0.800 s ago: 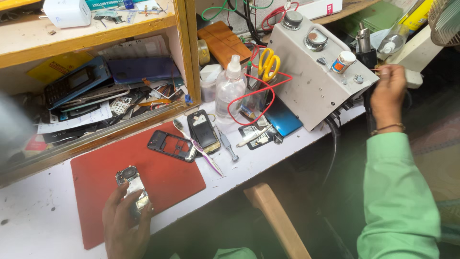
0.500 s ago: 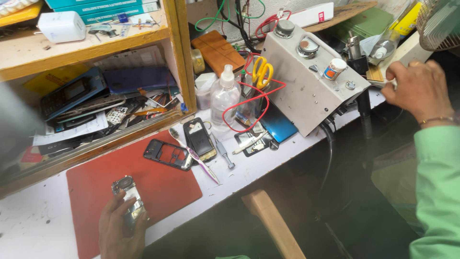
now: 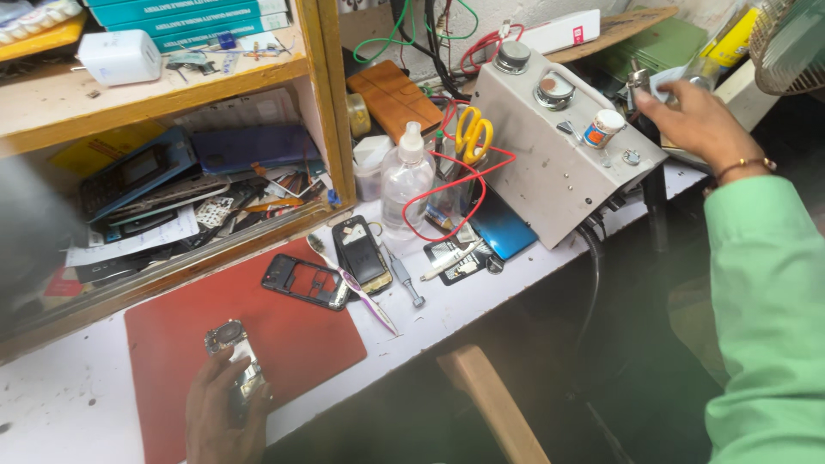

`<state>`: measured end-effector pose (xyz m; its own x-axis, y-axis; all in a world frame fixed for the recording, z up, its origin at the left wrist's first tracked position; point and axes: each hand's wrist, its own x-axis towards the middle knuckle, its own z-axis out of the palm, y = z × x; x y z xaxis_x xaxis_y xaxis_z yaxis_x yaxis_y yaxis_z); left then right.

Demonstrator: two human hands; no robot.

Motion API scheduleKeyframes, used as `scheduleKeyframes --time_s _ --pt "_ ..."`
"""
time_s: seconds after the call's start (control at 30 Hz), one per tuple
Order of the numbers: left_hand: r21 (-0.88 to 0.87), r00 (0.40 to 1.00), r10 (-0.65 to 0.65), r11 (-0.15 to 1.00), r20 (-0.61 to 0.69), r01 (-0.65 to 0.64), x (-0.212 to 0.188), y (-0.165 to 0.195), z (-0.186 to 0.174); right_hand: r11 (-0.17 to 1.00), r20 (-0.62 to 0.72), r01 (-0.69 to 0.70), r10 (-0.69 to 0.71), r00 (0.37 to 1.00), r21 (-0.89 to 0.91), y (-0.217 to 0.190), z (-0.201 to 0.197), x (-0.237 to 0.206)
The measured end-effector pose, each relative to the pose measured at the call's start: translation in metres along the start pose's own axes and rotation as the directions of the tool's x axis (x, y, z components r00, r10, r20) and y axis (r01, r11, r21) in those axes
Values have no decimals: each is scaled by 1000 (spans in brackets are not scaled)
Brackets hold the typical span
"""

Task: The person uses a hot air gun to heat a smartphone motherboard, then applies flux paste with a small brush. They use tweezers and a soldering iron to work on specific components on the board. The person repeatedly heats and solders different areas of the motherboard.

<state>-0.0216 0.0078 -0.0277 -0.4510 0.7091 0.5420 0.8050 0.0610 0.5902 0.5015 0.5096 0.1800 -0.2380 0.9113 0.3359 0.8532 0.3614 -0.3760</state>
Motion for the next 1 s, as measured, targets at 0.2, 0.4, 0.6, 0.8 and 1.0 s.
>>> scheduleKeyframes --time_s 0.2,0.4,0.6,0.8,1.0 --pt "-6 1000 -29 1000 -2 29 1 8 0 942 -181 298 -269 946 154 -47 13 34" --pt "22 997 -68 998 39 67 -3 4 -2 859 -302 261 -132 944 441 -89 8 72" --pt "-79 993 53 995 -108 -61 -13 -50 26 681 -211 625 -723 658 -382 -124 6 48" --pt "-3 987 148 989 -60 -149 -11 -92 37 842 -244 528 -492 836 111 -141 6 19" --pt "-41 984 119 991 -130 -125 -14 -62 33 881 -96 471 -466 879 35 -141 -3 3"
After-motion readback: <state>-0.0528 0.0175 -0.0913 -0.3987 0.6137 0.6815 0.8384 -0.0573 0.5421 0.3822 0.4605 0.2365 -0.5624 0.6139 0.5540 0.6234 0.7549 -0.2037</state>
